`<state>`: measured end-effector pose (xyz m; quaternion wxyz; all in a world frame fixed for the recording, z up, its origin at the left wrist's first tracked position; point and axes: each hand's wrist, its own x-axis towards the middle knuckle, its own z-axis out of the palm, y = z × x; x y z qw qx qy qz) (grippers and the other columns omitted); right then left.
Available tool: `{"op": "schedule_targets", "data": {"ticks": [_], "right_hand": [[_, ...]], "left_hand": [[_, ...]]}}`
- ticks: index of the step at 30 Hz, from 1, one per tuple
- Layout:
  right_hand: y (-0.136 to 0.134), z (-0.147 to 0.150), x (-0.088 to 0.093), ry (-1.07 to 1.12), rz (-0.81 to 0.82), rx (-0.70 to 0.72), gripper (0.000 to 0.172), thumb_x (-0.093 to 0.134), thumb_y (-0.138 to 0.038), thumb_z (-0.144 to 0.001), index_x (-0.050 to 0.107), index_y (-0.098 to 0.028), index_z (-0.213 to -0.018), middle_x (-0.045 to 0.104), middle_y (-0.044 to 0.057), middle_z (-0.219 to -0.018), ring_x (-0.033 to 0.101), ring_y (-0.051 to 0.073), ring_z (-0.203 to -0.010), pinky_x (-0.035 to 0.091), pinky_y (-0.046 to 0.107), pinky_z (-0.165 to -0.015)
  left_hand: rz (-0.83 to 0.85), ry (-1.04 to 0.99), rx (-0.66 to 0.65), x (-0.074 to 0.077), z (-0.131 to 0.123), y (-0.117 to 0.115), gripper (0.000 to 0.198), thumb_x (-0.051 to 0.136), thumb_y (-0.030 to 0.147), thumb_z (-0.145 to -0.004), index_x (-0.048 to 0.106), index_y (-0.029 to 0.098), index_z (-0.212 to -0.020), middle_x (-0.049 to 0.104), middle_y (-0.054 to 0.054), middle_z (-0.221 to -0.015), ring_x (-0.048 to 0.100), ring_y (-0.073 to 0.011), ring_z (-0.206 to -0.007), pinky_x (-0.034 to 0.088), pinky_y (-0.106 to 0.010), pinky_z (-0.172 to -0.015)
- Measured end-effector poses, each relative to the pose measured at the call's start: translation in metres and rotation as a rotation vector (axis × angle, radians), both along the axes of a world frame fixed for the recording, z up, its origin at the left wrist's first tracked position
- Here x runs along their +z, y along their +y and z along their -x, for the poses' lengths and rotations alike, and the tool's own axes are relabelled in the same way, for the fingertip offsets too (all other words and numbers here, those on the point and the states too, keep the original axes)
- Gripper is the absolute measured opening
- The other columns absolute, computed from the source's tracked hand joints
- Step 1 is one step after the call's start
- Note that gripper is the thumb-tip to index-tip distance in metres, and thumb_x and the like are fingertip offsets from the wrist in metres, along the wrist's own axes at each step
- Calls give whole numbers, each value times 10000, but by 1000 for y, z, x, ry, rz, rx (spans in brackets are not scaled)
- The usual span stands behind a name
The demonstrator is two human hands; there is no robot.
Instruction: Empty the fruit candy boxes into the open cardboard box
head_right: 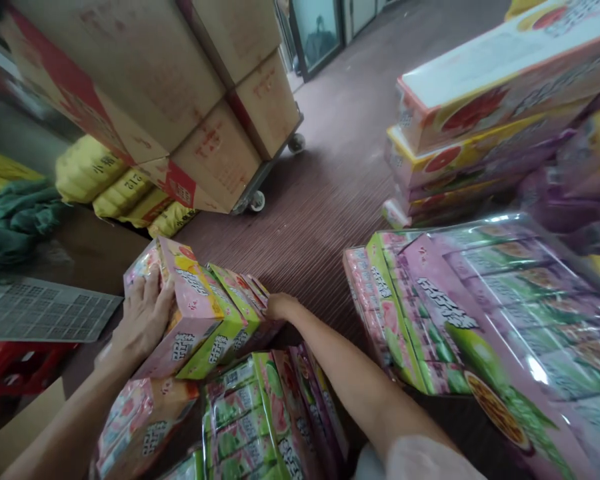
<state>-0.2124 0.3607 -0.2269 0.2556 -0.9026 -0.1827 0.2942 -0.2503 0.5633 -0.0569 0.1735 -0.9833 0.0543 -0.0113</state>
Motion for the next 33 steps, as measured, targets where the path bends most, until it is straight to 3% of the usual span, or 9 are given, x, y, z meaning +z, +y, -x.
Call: {"op": "schedule_targets", "data": {"ticks": [2, 5, 8, 12, 17, 22, 28, 31, 33], "right_hand": [[-16, 14, 7, 35, 35, -81, 303, 592, -344, -864, 742, -157, -1048, 740, 170, -1030, 711, 281, -959, 547, 328, -757], [-18, -3, 28, -15, 6, -197, 388, 442, -346, -930, 702, -162, -1154, 696, 183, -1169, 667, 309, -1081, 534, 341, -777], [6, -46, 54, -88, -80, -229, 430, 344, -309, -970, 612, -229, -1297, 632, 126, -1313, 606, 256, -1194, 504, 302, -838], [37, -71, 71, -66, -143, -100, 372, 453, -269, -936, 670, -173, -1223, 655, 125, -1279, 630, 220, -1144, 485, 244, -826], [6, -15, 57, 7, -122, 77, 254, 570, -253, -887, 770, -124, -976, 739, 136, -1082, 684, 201, -969, 471, 214, -758], [-36, 17, 62, 3, -68, -18, 340, 600, -362, -853, 763, -97, -990, 740, 193, -1021, 698, 290, -919, 483, 294, -681], [25, -53, 104, -150, -190, -168, 445, 337, -355, -983, 643, -184, -1258, 614, 122, -1338, 605, 221, -1168, 467, 244, -776], [55, -68, 112, -88, -184, -71, 383, 452, -320, -947, 709, -108, -1135, 696, 147, -1184, 662, 204, -1000, 453, 219, -692], [54, -57, 108, -42, -169, 7, 319, 513, -284, -919, 749, -91, -1015, 744, 132, -1018, 663, 171, -828, 428, 211, -620]], "left_hand": [[7, 8, 5, 1, -1, -3, 541, 259, 298, -948, 478, 198, -1433, 235, -140, -1596, 143, -398, -1467, 215, -608, -1137], [10, 20, 17, 3, -4, -6, 548, 263, 294, -942, 480, 195, -1435, 241, -147, -1594, 168, -406, -1460, 214, -615, -1136], [27, 9, 42, 5, -6, -8, 543, 259, 304, -943, 488, 221, -1429, 254, -135, -1593, 185, -406, -1456, 230, -634, -1122], [61, 15, 39, 5, -3, -6, 543, 263, 309, -944, 464, 238, -1444, 243, -129, -1599, 178, -405, -1458, 235, -649, -1112], [81, -11, 28, 1, 3, -2, 541, 295, 299, -932, 466, 241, -1442, 232, -112, -1605, 150, -395, -1467, 212, -646, -1124], [90, -5, -1, -1, 4, -3, 552, 257, 337, -953, 451, 209, -1454, 237, -124, -1600, 114, -396, -1472, 192, -608, -1148], [45, -24, 34, 0, 4, -8, 535, 281, 344, -962, 435, 230, -1462, 262, -139, -1589, 165, -402, -1461, 224, -622, -1129], [-9, -13, -15, 0, 6, -8, 527, 306, 297, -956, 456, 193, -1450, 272, -164, -1580, 187, -397, -1458, 182, -590, -1156], [2, -12, -9, 0, 9, -8, 519, 305, 275, -953, 473, 200, -1438, 266, -157, -1585, 182, -395, -1461, 186, -588, -1156]]}}
